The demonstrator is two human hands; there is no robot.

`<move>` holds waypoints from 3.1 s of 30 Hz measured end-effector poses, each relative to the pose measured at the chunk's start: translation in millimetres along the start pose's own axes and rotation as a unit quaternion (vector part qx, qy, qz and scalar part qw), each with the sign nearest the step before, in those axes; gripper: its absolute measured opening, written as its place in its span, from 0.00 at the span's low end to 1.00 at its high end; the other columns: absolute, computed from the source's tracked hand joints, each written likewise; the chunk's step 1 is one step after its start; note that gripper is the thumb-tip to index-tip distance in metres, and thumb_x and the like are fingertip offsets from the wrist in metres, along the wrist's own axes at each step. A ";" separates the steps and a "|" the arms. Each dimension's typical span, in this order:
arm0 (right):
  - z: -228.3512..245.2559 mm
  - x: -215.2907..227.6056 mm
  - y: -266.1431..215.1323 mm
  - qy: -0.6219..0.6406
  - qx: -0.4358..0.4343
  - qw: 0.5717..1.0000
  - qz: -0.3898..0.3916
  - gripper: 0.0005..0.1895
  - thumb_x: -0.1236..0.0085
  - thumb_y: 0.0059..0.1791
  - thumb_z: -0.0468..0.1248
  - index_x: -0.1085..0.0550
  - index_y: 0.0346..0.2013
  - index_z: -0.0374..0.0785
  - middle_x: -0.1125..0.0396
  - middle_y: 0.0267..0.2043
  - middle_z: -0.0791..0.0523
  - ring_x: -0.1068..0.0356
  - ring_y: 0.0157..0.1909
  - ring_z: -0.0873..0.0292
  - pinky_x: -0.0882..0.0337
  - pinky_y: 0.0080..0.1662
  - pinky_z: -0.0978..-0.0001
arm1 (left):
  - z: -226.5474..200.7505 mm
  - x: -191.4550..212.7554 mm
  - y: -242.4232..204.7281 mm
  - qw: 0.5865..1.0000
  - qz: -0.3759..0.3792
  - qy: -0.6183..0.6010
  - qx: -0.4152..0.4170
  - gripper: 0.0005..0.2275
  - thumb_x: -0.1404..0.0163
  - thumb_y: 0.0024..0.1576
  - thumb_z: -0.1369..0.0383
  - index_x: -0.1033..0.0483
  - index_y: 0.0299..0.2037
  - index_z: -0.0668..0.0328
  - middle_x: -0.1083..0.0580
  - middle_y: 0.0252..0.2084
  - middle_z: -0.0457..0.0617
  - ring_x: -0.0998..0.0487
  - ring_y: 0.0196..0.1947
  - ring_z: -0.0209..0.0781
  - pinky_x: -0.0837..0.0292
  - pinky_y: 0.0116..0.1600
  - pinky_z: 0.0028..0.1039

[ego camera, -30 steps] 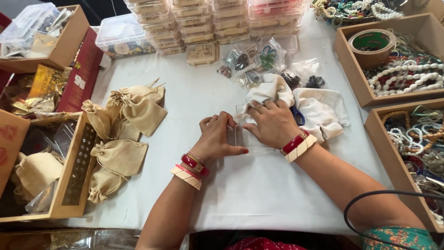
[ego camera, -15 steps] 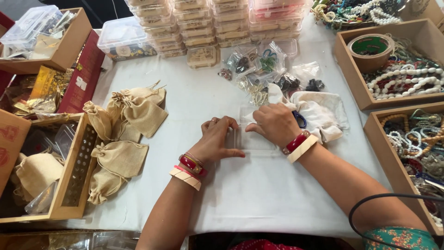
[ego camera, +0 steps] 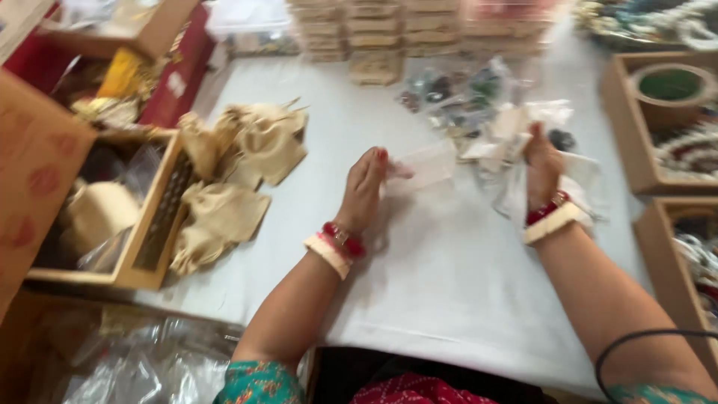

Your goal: The person places small beige drawstring pouches into clear plastic containers on a white table. They wipe the containers with a white cloth, close the lids, and stack them. The person also uses blue-handled scissors to trim the drawstrings on the pouches before packaging.

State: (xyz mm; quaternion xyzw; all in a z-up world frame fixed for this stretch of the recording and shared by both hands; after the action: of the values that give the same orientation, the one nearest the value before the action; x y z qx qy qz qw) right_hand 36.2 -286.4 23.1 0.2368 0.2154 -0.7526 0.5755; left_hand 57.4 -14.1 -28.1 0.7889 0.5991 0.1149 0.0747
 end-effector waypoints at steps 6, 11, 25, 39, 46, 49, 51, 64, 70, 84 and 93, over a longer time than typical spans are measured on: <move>-37.2 9.1 -26.2 -0.187 0.267 0.928 0.181 0.17 0.47 0.66 0.44 0.29 0.36 0.41 0.33 0.36 0.60 0.34 0.39 0.66 0.31 0.47 0.73 | -13.3 -26.3 -2.4 0.920 -0.001 -0.357 0.161 0.17 0.64 0.67 0.52 0.30 0.42 0.57 0.19 0.45 0.54 0.17 0.49 0.46 0.23 0.57 0.36; -36.4 -83.4 -88.2 -0.594 0.472 0.572 0.312 0.18 0.56 0.60 0.49 0.29 0.59 0.44 0.33 0.64 0.56 0.35 0.61 0.55 0.38 0.63 0.57 | -34.7 -40.1 -17.6 0.855 -0.003 -0.436 0.280 0.27 0.70 0.63 0.41 0.29 0.45 0.56 0.22 0.46 0.49 0.20 0.48 0.41 0.25 0.53 0.41; -57.3 -28.9 -5.7 -0.714 0.184 0.625 0.258 0.48 0.88 0.53 0.70 0.58 0.78 0.44 0.60 0.81 0.51 0.57 0.78 0.47 0.64 0.71 0.50 | 0.1 -39.6 -19.7 0.854 0.039 -0.431 0.289 0.21 0.57 0.67 0.52 0.29 0.50 0.67 0.23 0.53 0.60 0.22 0.51 0.48 0.26 0.59 0.38; -5.5 -41.0 -52.3 -0.415 0.375 0.823 0.102 0.07 0.50 0.58 0.31 0.26 0.49 0.35 0.28 0.47 0.52 0.28 0.48 0.53 0.28 0.51 0.61 | 79.2 9.8 -5.1 0.706 -0.096 -0.681 0.169 0.15 0.55 0.71 0.56 0.26 0.42 0.60 0.24 0.50 0.54 0.24 0.51 0.55 0.28 0.59 0.45; -50.3 -77.3 -96.2 -0.605 0.557 0.429 0.375 0.23 0.56 0.57 0.36 0.31 0.67 0.35 0.36 0.71 0.48 0.40 0.74 0.53 0.41 0.73 0.56 | -24.4 -30.7 -23.4 0.695 0.035 -0.685 0.216 0.29 0.68 0.65 0.45 0.31 0.58 0.65 0.29 0.62 0.60 0.24 0.56 0.57 0.31 0.63 0.46; -51.7 -84.3 -99.3 -0.604 0.486 0.471 0.421 0.33 0.64 0.59 0.56 0.36 0.72 0.40 0.45 0.76 0.50 0.57 0.80 0.53 0.63 0.76 0.48 | -32.8 -42.7 -28.4 0.717 0.099 -0.644 0.247 0.34 0.70 0.66 0.45 0.40 0.66 0.74 0.31 0.63 0.67 0.26 0.61 0.59 0.35 0.68 0.46; -38.5 -82.2 -110.6 -0.621 0.659 0.357 0.230 0.34 0.78 0.61 0.63 0.38 0.75 0.54 0.50 0.79 0.62 0.64 0.83 0.56 0.77 0.78 0.47 | -29.1 -62.7 -37.2 0.612 0.156 -0.711 0.310 0.30 0.68 0.69 0.50 0.42 0.69 0.72 0.31 0.63 0.65 0.26 0.60 0.58 0.27 0.66 0.46; -2.6 -22.6 -31.9 -0.416 0.453 0.771 0.167 0.48 0.83 0.58 0.70 0.33 0.65 0.32 0.30 0.57 0.46 0.27 0.53 0.53 0.26 0.50 0.61 | -24.2 -83.6 -47.8 0.596 0.094 -0.694 0.392 0.27 0.60 0.68 0.62 0.48 0.69 0.83 0.38 0.65 0.78 0.29 0.62 0.65 0.26 0.58 0.39; -17.0 34.5 18.7 -0.238 0.315 0.919 0.029 0.32 0.62 0.61 0.61 0.25 0.38 0.37 0.36 0.27 0.61 0.44 0.27 0.68 0.43 0.30 0.74 | -0.9 -34.3 -20.4 0.781 0.002 -0.580 0.232 0.09 0.57 0.68 0.64 0.38 0.47 0.62 0.24 0.50 0.57 0.21 0.59 0.57 0.27 0.62 0.45; -31.4 -33.7 -34.2 -0.190 0.012 0.918 0.347 0.17 0.53 0.45 0.33 0.26 0.47 0.32 0.32 0.47 0.55 0.37 0.50 0.61 0.38 0.54 0.72 | -87.6 -16.3 -23.5 0.908 -0.024 0.321 -0.269 0.22 0.45 0.61 0.63 0.32 0.66 0.48 0.32 0.63 0.49 0.36 0.64 0.42 0.41 0.69 0.39; -24.6 -69.6 -66.5 -0.541 0.363 0.653 0.386 0.16 0.43 0.48 0.29 0.26 0.51 0.35 0.28 0.56 0.50 0.29 0.60 0.47 0.32 0.63 0.55 | -18.8 -28.8 -9.0 0.951 0.175 -0.242 0.085 0.40 0.44 0.60 0.74 0.62 0.76 0.50 0.34 0.66 0.63 0.31 0.65 0.48 0.32 0.68 0.37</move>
State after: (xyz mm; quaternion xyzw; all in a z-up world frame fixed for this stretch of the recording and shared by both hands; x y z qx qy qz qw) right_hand -9.9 -202.2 49.1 0.0395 -0.5356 -0.4751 0.6970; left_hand 36.6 -39.7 -15.0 0.8888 0.4235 -0.1193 0.1285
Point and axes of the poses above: each hand's wrist, its own y-axis towards the middle knuckle, its own x-axis out of the back of the hand, z = x × y, the point moved 5 cm from there along y, towards the middle knuckle
